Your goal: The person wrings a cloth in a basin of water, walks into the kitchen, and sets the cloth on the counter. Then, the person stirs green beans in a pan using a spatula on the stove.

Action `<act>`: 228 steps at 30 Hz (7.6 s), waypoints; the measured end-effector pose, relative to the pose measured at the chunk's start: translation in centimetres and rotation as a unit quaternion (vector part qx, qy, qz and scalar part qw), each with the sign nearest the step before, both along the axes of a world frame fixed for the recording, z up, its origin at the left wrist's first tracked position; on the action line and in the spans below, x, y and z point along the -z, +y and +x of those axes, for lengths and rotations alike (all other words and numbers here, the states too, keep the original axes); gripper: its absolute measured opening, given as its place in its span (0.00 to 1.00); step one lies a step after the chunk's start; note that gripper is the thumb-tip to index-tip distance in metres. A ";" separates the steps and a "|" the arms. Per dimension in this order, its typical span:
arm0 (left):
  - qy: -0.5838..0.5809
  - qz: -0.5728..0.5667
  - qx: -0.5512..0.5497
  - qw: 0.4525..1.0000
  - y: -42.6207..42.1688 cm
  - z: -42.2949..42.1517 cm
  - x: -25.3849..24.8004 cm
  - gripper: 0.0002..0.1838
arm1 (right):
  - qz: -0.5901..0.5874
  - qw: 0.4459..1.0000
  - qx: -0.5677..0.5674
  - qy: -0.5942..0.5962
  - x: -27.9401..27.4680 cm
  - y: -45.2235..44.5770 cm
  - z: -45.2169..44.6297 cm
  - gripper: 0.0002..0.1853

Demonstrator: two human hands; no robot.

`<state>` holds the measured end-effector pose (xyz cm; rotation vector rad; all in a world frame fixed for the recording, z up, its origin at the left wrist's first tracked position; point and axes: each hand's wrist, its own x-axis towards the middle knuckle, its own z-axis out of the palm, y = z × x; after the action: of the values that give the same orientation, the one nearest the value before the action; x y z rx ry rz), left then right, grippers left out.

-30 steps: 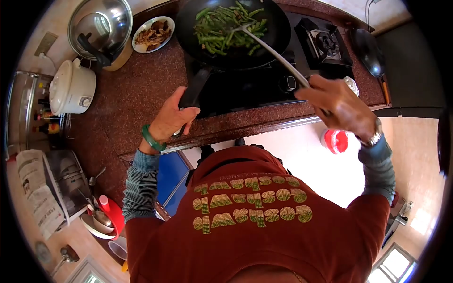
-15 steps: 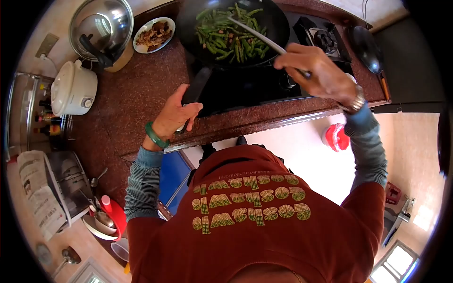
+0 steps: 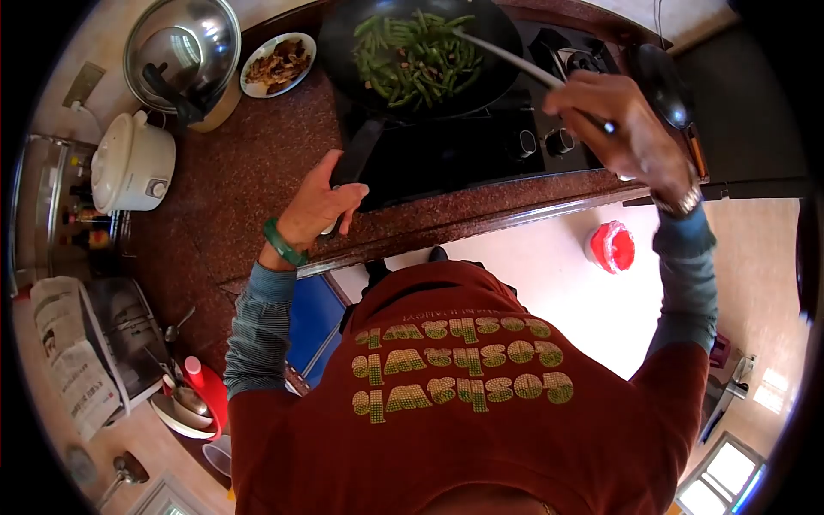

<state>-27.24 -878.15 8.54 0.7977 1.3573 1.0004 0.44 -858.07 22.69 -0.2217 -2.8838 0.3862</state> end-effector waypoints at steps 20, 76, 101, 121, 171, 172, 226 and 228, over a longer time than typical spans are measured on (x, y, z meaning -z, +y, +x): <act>0.012 0.016 -0.003 1.000 0.1 0.2 -0.1 0.36 | -0.103 0.993 -0.049 0.032 -1.1 -2.2 1.7 0.07; 0.033 0.055 -0.039 0.997 -1.4 3.0 3.5 0.24 | -0.219 0.888 0.276 0.295 2.7 -1.8 0.8 0.09; 0.030 0.067 -0.016 0.997 -0.9 2.5 3.4 0.25 | -0.063 0.994 0.043 0.074 0.7 -2.7 -2.5 0.08; 0.035 0.062 -0.039 0.997 -0.8 3.2 3.6 0.25 | -0.153 0.966 0.144 0.152 0.6 -0.1 -1.3 0.07; 0.015 0.073 -0.040 0.996 -0.3 3.1 2.8 0.22 | -0.212 0.908 0.211 0.295 1.5 1.0 0.8 0.10; 0.010 0.069 -0.040 0.997 -0.3 3.2 2.5 0.23 | -0.244 0.886 0.225 0.325 1.6 0.9 0.3 0.10; -0.031 0.031 -0.035 0.998 0.9 2.5 1.4 0.43 | -0.057 0.996 0.005 0.073 2.6 2.7 -6.1 0.07; -0.042 0.027 -0.026 0.998 1.0 2.1 1.4 0.43 | -0.054 0.990 -0.076 0.109 2.4 3.3 -4.4 0.07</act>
<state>-25.11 -877.19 7.13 0.7555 1.2879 1.1036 -3.93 -854.78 20.27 0.0243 -2.6739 0.5567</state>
